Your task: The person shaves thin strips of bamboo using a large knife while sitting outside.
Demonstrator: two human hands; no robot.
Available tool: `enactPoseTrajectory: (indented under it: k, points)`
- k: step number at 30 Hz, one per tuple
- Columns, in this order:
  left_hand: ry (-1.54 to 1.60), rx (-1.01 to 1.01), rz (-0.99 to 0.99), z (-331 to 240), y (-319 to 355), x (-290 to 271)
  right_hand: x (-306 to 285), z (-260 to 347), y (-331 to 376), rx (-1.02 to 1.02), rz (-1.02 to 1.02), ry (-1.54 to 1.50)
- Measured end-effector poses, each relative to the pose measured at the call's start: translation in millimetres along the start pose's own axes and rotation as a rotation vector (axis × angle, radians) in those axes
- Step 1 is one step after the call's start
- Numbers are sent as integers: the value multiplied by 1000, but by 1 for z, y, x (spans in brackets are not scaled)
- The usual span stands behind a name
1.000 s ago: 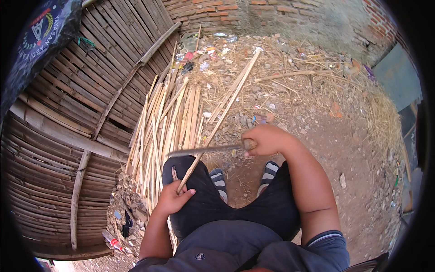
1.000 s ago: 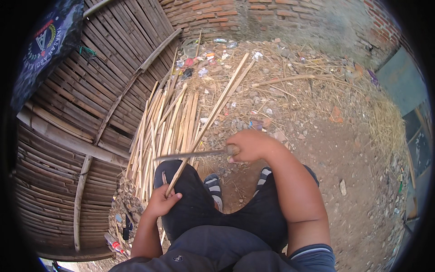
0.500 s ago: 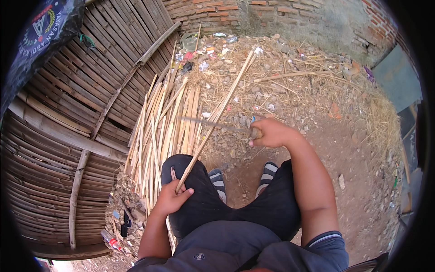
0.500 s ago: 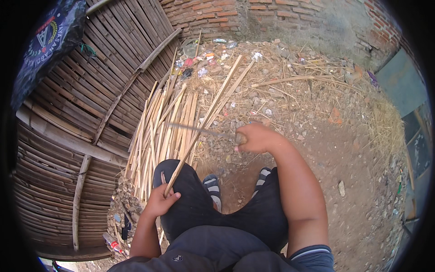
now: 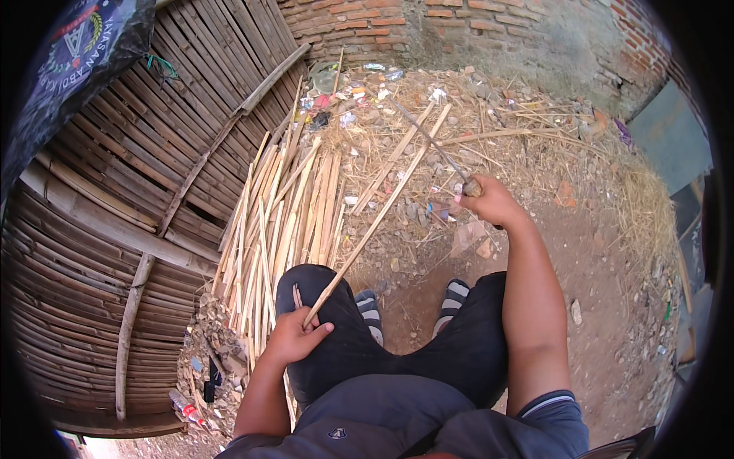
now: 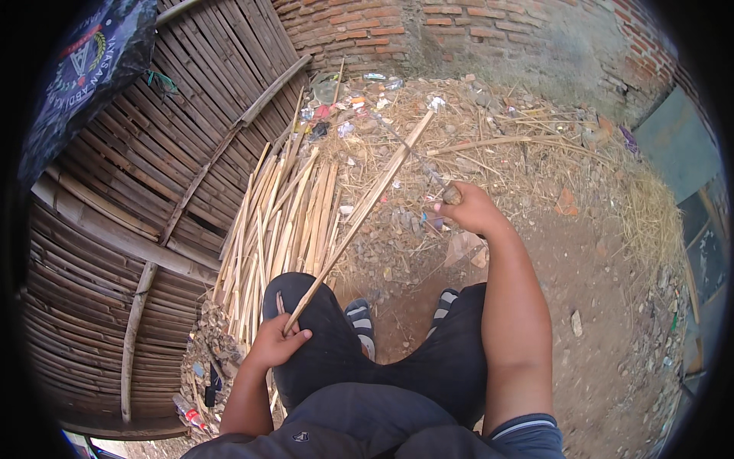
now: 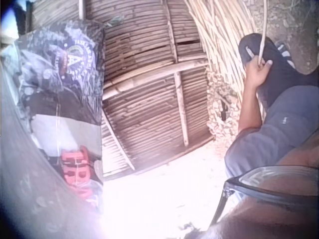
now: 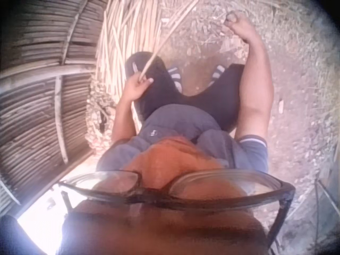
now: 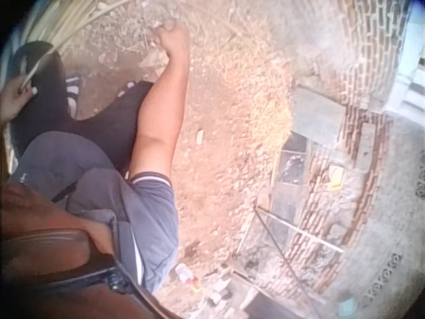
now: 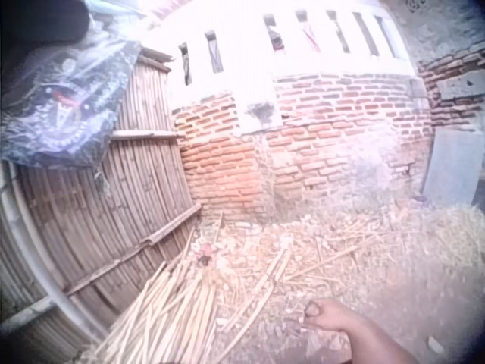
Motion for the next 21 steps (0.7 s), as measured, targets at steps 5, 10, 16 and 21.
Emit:
enactPoseTrajectory:
  k: [5,10,16,21]
  points:
    - [51,-13,-18,5,-1,1,46,21,5,-267,279,195]
    - [64,-5,-12,10,-1,1,93,66,26,-439,590,281]
    - [25,-17,-7,-1,2,0,49,24,6,-378,308,230]
    - [-20,-15,20,-4,0,1,1,-9,-2,-25,-43,48]
Point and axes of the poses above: each hand's wrist, its own y-axis away from the middle knuckle, its own x-axis out of the palm, z = x × y, the point moved 5 cm from there along -y, towards the middle knuckle, and after that the axes turned 10 degrees about -x, right-handed, at the moved point
